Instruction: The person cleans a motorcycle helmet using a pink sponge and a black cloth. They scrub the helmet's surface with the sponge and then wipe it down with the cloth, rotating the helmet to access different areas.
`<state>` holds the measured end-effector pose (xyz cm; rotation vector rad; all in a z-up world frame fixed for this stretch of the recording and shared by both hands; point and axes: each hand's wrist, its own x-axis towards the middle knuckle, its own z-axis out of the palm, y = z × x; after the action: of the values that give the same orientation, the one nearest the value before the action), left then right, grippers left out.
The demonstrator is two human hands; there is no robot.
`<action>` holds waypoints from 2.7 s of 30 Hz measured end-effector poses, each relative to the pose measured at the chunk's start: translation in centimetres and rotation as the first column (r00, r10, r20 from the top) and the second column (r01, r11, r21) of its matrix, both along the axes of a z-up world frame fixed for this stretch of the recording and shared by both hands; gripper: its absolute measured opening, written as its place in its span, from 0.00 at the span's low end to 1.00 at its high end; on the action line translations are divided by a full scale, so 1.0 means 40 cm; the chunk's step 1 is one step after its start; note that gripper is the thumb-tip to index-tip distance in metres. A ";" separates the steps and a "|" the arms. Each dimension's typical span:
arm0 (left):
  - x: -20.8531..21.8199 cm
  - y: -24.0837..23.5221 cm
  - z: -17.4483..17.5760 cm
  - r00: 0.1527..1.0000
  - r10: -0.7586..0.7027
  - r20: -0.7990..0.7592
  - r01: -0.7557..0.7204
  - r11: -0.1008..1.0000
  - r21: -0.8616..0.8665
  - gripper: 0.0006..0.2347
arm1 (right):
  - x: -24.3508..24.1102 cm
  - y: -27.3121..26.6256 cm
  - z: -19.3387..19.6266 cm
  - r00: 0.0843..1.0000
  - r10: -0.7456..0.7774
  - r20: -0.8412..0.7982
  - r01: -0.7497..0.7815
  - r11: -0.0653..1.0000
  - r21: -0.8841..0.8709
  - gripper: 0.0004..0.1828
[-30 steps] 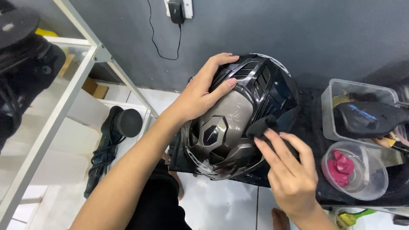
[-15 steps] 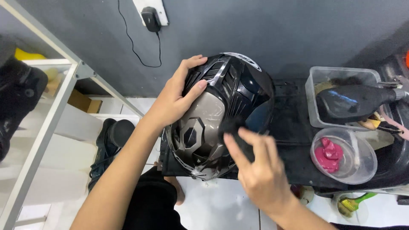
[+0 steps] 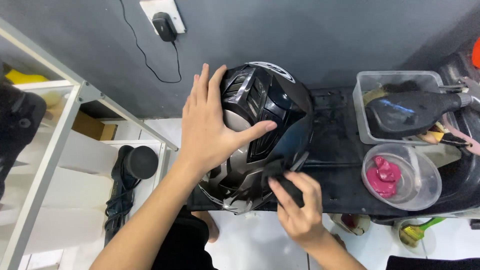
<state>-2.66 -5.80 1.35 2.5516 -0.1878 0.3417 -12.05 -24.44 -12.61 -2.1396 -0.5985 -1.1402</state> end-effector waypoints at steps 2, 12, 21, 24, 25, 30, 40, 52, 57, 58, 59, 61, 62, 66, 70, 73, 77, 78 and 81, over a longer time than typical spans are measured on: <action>0.000 0.002 -0.013 0.992 -0.066 0.103 0.063 0.998 0.024 0.47 | 0.002 -0.010 -0.013 1.000 0.016 -0.001 -0.016 0.999 -0.044 0.17; 0.000 0.003 0.000 0.991 -0.102 0.090 0.107 0.992 -0.060 0.35 | 0.026 0.017 0.076 0.988 -0.040 -0.149 0.061 0.988 0.140 0.19; 0.023 0.041 -0.022 0.973 -0.168 0.157 0.194 0.967 -0.168 0.29 | 0.075 -0.018 0.099 0.991 -0.082 -0.108 0.108 0.959 0.262 0.18; 0.027 0.042 -0.023 0.979 -0.157 0.131 0.185 0.952 -0.242 0.32 | 0.015 0.007 0.134 0.983 -0.027 -0.182 0.041 0.996 0.075 0.19; 0.031 0.045 -0.022 0.977 -0.161 0.139 0.190 0.955 -0.227 0.31 | 0.000 0.021 0.146 0.983 0.073 -0.171 -0.085 0.994 -0.065 0.18; 0.031 0.050 -0.020 0.981 -0.144 0.133 0.169 0.964 -0.205 0.27 | 0.008 0.099 0.231 0.981 0.078 -0.176 -0.138 0.922 -0.363 0.15; 0.080 0.152 -0.045 0.885 -0.456 0.095 0.397 0.632 -0.665 0.41 | 0.088 0.100 0.330 0.993 -0.102 -0.066 0.041 0.792 -0.609 0.23; 0.060 0.183 -0.023 0.856 -0.511 0.078 0.414 0.586 -0.697 0.41 | 0.238 0.196 0.354 0.995 0.022 0.094 0.048 0.729 -0.683 0.08; 0.081 0.202 -0.050 0.806 -0.586 0.082 0.464 0.540 -0.702 0.44 | 0.253 0.245 0.314 0.994 0.043 0.101 0.034 0.753 -0.657 0.08; 0.088 0.202 -0.069 0.824 -0.550 0.134 0.476 0.546 -0.690 0.43 | 0.259 0.262 0.282 0.993 0.088 0.079 -0.018 0.771 -0.637 0.08; 0.095 0.201 -0.091 0.838 -0.513 0.185 0.486 0.549 -0.680 0.42 | 0.264 0.278 0.250 0.990 0.133 0.056 -0.070 0.785 -0.616 0.09; 0.092 0.199 -0.092 0.833 -0.524 0.177 0.489 0.548 -0.678 0.43 | 0.221 0.304 0.225 0.986 0.162 0.035 -0.108 0.788 -0.606 0.07; 0.091 0.197 -0.093 0.832 -0.528 0.171 0.487 0.548 -0.680 0.43 | 0.200 0.317 0.213 0.980 0.200 0.013 -0.153 0.788 -0.597 0.05; 0.092 0.191 -0.086 0.829 -0.537 0.158 0.488 0.554 -0.674 0.44 | 0.222 0.247 0.253 0.984 0.152 -0.097 -0.180 0.786 -0.591 0.07; 0.075 0.185 -0.060 0.835 -0.548 0.052 0.456 0.635 -0.624 0.43 | 0.194 0.117 0.331 0.983 0.169 -0.078 -0.186 0.882 -0.433 0.07; 0.057 0.162 -0.026 0.888 -0.460 0.004 0.390 0.748 -0.537 0.37 | 0.130 0.061 0.284 0.971 0.231 -0.056 -0.237 0.921 -0.310 0.07; -0.013 0.086 0.035 0.980 -0.196 -0.047 0.186 0.970 -0.158 0.29 | 0.056 -0.028 0.078 0.982 0.153 -0.109 -0.164 0.981 -0.100 0.07; -0.027 0.064 0.029 0.979 -0.197 -0.056 0.186 0.969 -0.159 0.29 | 0.060 -0.048 0.046 0.981 0.151 -0.119 -0.163 0.982 -0.099 0.07; -0.050 0.009 0.021 0.994 -0.044 -0.097 0.037 0.997 -0.073 0.48 | 0.102 -0.096 -0.006 0.981 0.021 -0.194 -0.004 0.996 0.084 0.11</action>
<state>-4.66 -5.45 2.19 2.4837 -0.1871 0.2031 -7.98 -28.29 -12.86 -2.1409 -0.4664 -0.9183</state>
